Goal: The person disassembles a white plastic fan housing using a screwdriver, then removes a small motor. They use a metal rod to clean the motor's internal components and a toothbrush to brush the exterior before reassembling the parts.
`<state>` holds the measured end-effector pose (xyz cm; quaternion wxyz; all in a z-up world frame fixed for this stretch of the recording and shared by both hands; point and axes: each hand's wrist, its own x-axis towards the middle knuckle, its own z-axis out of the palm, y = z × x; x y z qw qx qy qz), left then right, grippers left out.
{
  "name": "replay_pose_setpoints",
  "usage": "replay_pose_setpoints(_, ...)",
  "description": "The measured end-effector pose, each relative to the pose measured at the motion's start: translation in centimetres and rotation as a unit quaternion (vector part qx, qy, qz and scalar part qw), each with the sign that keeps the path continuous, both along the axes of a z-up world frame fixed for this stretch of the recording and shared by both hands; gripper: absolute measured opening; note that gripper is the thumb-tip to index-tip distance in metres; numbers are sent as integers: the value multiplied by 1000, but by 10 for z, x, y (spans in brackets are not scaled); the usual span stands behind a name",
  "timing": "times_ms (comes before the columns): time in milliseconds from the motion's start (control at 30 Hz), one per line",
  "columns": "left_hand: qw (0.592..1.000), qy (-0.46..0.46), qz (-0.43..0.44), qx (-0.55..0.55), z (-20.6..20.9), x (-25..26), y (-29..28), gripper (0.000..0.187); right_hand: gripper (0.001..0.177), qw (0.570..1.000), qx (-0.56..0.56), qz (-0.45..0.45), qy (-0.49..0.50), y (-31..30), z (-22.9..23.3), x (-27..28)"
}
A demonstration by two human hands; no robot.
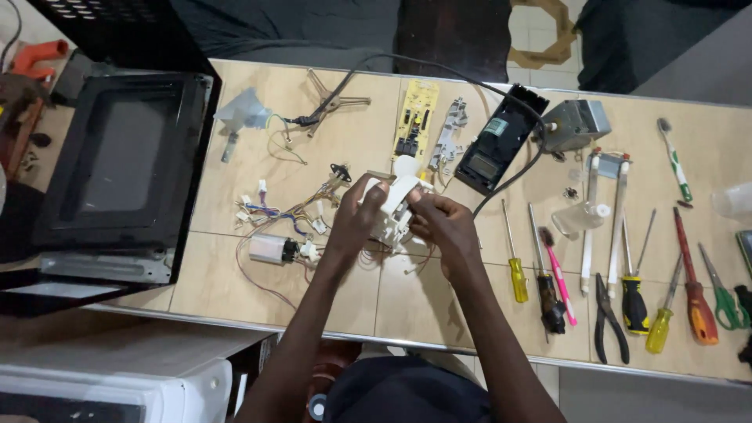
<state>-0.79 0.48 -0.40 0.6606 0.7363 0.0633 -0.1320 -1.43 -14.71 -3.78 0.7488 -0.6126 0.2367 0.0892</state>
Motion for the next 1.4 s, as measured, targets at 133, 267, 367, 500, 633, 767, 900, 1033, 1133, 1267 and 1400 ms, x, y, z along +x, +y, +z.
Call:
replay_pose_setpoints(133, 999, -43, -6, -15, -9, 1, 1, 69, 65, 1000, 3, -9, -3, -1, -12, 3)
replay_pose_setpoints(267, 998, -56, -11, -31, -25, -1, 2, 60, 63, 999, -28, -30, 8, -2, -21, -2)
replay_pose_setpoints(367, 997, -69, -3, -32, -34, 1, 2, 52, 63, 998, -57, -21, 1, -3, -21, -1)
replay_pose_setpoints(500, 994, -99, 15, -47, -60, 1, 2, 50, 67, 996, -85, -34, -2, -2, -2, -5)
replay_pose_setpoints(633, 989, -74, -50, -117, -27, -22, 10, 84, 63, 994, -98, -46, 15, 0, 17, -6)
replay_pose_setpoints(767, 985, -90, -67, -131, -35, -24, 12, 75, 60, 991, -129, -40, 1, -1, 13, -7)
replay_pose_setpoints(900, 985, -118, -76, -97, -31, -20, 19, 91, 61, 995, -87, -22, -45, -6, 11, -9)
replay_pose_setpoints(1033, 978, -177, -99, -37, -19, -30, 14, 95, 56, 997, -40, -12, -72, -6, 3, -14)
replay_pose_setpoints(1133, 916, -375, -93, 111, -40, -37, 9, 83, 63, 985, 126, 16, -119, -18, -19, -22)
replay_pose_setpoints(1267, 879, -410, -143, 197, -48, -40, 6, 81, 78, 930, 345, 50, -117, -34, -27, -27)
replay_pose_setpoints(1400, 867, -375, -175, 280, -49, -46, 9, 96, 86, 935, 336, 33, -107, -40, -55, -28)
